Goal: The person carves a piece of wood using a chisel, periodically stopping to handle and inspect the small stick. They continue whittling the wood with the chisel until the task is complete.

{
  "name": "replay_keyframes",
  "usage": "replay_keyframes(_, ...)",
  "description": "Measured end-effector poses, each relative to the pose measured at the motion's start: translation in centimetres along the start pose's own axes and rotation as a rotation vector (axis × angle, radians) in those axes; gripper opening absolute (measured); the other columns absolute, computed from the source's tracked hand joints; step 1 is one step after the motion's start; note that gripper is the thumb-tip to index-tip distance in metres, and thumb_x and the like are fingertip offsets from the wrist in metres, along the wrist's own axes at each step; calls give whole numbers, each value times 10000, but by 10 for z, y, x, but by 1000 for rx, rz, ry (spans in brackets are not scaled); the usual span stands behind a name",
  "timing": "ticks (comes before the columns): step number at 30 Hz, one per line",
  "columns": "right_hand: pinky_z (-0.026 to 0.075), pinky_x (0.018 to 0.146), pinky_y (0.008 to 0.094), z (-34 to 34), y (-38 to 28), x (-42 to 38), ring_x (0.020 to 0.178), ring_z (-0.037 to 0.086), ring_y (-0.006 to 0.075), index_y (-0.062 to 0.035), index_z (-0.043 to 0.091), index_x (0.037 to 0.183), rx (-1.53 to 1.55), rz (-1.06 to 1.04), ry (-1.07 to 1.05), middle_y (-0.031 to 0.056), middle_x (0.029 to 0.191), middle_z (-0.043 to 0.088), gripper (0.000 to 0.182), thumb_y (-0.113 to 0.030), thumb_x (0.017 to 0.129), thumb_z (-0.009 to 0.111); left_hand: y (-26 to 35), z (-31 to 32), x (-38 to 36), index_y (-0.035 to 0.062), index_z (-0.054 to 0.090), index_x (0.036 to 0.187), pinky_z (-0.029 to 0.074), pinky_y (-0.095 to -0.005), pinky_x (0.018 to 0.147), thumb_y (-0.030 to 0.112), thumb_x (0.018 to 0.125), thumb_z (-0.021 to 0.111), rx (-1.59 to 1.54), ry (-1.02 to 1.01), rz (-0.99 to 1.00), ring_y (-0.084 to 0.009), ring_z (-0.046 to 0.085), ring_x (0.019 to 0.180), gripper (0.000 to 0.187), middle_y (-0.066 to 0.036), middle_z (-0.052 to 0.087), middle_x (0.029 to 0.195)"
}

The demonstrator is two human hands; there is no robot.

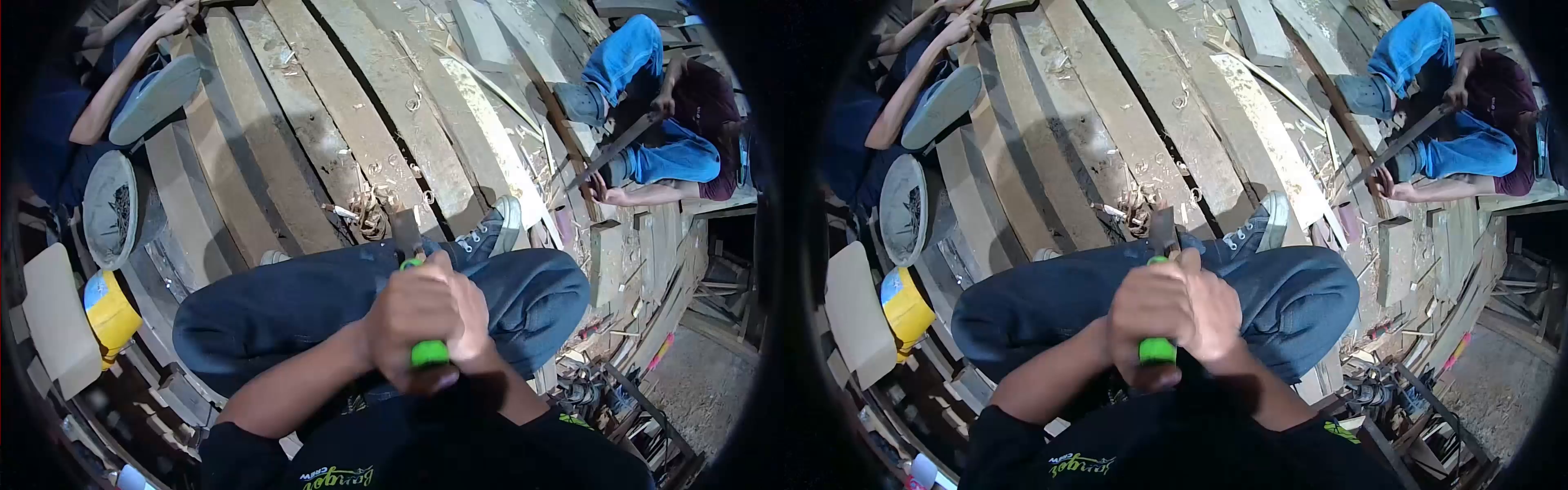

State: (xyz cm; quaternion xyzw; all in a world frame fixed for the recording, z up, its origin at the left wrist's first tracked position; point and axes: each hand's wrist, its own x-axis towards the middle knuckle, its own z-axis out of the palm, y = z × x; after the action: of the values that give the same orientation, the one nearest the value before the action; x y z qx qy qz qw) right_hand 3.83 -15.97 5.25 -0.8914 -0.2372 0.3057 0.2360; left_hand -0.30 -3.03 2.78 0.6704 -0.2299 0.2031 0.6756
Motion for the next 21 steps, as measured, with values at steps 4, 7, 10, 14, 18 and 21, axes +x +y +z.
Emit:
replay_keyframes(4, 526, 671, 555, 13, 14, 2, 761, 668, 473, 6, 443, 1077, -25, -17, 12, 255, 782, 671, 300, -149, 866, 588, -29, -12, 4, 121, 584, 678, 421, -369, 656, 401, 753, 649, 46, 179, -37, -249, 567, 583, 297, -22, 583, 649)
replay_keyframes(7, 524, 676, 563, 13, 18, -7, 770, 669, 478, 2, 441, 1071, -38, -199, 210, 260, 782, 670, 291, -123, 857, 594, -18, -5, 3, 123, 574, 670, 410, -372, 656, 419, 790, 632, 91, 88, -22, -255, 574, 592, 325, -33, 583, 651)
replay_keyframes(10, 526, 683, 564, 12, 16, 1, 774, 669, 474, 3, 443, 1078, -17, -47, 37, 260, 786, 668, 313, -148, 859, 607, -25, -10, -4, 119, 555, 659, 386, -378, 654, 417, 810, 620, 83, 63, -6, -260, 556, 585, 340, -33, 566, 644)
replay_keyframes(14, 527, 687, 563, 12, 18, -2, 792, 672, 467, -7, 457, 1074, -46, -117, 51, 258, 804, 671, 326, -217, 883, 617, -25, -10, -2, 117, 535, 669, 369, -386, 680, 414, 783, 633, 105, 59, -100, -268, 530, 603, 332, -57, 526, 650)
replay_keyframes(18, 528, 689, 562, 13, 15, 2, 791, 679, 456, 1, 462, 1090, -43, -120, 111, 245, 804, 679, 324, -211, 898, 612, -33, -19, -2, 116, 521, 672, 370, -385, 699, 403, 774, 641, 112, 49, -82, -272, 523, 609, 327, -57, 497, 638)
replay_keyframes(21, 522, 707, 565, 9, 9, 2, 812, 678, 454, -6, 459, 1131, -85, 42, -29, 236, 836, 688, 343, -214, 901, 604, -30, -17, 1, 117, 504, 667, 370, -390, 700, 376, 758, 657, 110, 101, -135, -279, 505, 614, 314, -62, 463, 634)
